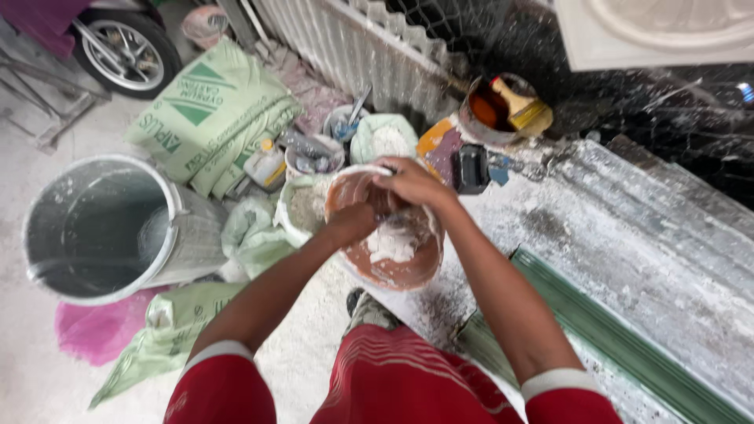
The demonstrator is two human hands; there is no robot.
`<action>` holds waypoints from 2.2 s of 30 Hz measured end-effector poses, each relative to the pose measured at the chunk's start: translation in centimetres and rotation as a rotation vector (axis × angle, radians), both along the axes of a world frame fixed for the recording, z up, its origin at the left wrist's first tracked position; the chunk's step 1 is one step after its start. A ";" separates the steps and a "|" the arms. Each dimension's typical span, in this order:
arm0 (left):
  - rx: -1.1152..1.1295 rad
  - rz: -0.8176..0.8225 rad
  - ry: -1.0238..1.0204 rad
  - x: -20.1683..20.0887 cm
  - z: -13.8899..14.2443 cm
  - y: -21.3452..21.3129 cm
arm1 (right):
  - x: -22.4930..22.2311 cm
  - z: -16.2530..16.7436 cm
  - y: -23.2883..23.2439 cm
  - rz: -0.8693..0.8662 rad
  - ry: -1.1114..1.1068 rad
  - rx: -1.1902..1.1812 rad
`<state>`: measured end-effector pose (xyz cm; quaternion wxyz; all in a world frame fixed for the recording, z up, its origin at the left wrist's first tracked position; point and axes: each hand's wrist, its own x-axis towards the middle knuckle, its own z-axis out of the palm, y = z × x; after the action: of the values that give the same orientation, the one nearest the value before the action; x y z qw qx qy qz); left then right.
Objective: The person scrapes dried plaster residue from a green rubber mold strip on a workbench, wipes a brush with a cloth, and scrapes plaster from a bowl using a handheld scraper. They then break and pull dried plaster pieces out of a terracotta bowl by hand, dip a brush in liquid, and carry the bowl to the floor.
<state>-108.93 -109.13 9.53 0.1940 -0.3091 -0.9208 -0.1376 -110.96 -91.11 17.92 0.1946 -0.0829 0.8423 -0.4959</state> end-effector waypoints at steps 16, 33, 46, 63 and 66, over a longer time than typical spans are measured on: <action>-0.423 0.066 -0.504 0.8 3.1 -4.0 | 0.4 -0.2 1.9 -0.162 -0.052 -0.068; -0.040 0.067 -0.511 6.9 1.8 3.0 | 4.1 -4.7 7.1 -0.467 -0.017 -0.495; 0.334 -0.037 -0.874 9.3 -4.6 4.9 | 6.0 -2.7 8.5 -0.093 0.013 -0.097; -0.171 0.035 -0.890 7.4 -0.4 2.4 | 4.3 -1.0 -0.1 0.057 0.104 -0.059; -0.080 0.050 -0.919 7.9 -0.9 1.6 | 4.1 -1.1 -0.3 0.088 0.096 -0.052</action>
<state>-101.08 -107.49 8.65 -0.2434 -0.2009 -0.9230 -0.2200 -106.89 -91.44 16.78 0.1734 -0.1488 0.8329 -0.5041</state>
